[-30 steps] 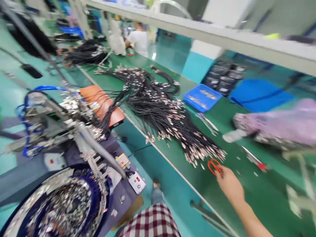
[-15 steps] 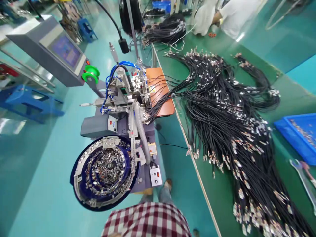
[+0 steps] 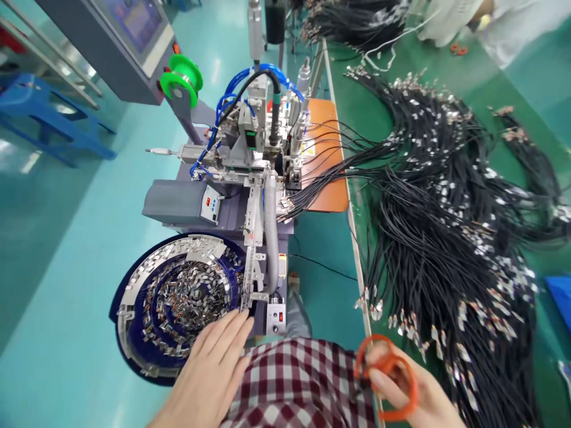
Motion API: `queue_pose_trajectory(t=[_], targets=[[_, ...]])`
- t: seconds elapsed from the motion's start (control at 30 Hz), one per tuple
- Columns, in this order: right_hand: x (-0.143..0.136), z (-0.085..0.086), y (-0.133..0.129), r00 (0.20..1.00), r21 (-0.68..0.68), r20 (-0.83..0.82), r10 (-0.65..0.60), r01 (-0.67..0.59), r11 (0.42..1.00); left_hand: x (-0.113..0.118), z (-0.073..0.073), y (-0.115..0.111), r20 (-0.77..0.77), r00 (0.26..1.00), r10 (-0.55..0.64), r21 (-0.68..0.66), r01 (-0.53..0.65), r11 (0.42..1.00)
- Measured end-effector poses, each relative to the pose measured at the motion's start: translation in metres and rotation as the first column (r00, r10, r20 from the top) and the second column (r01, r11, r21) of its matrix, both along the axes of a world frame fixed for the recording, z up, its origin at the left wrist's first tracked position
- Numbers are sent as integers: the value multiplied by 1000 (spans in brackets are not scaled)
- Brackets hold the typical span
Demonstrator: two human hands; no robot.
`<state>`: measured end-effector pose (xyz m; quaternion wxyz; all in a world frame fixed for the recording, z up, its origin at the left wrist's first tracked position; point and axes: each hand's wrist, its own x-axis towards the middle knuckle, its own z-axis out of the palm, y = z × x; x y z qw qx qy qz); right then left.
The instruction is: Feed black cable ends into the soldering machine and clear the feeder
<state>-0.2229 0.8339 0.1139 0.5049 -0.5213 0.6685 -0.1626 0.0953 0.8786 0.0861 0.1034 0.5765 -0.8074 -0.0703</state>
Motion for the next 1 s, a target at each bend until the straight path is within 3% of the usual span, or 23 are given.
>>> queue_pose_trajectory(t=[0.07, 0.17, 0.3, 0.53, 0.7, 0.87, 1.0], targets=[[20, -13, -45, 982, -15, 144, 120, -120, 993, -12, -3, -28, 79, 993, 93, 6, -93, 996], [52, -26, -97, 940, -60, 233, 247, -240, 969, -23, -12, -60, 141, 973, 184, 47, -192, 980], [78, -40, -132, 881, -143, 343, 326, -293, 945, -27, -28, -88, 174, 959, 223, 95, -242, 966], [116, -76, -149, 838, -403, 410, 360, -188, 896, -30, -43, -107, 151, 943, 297, 157, -319, 935], [149, -97, -160, 801, -555, 367, 472, -219, 803, -33, -46, -106, 144, 935, 325, 165, -347, 923], [159, -103, -168, 777, -673, 237, 583, -302, 676, -33, -50, -104, 115, 926, 359, 173, -374, 911], [160, -98, -169, 745, -708, 113, 657, -403, 579, -30, -51, -104, 155, 942, 297, 192, -323, 927]])
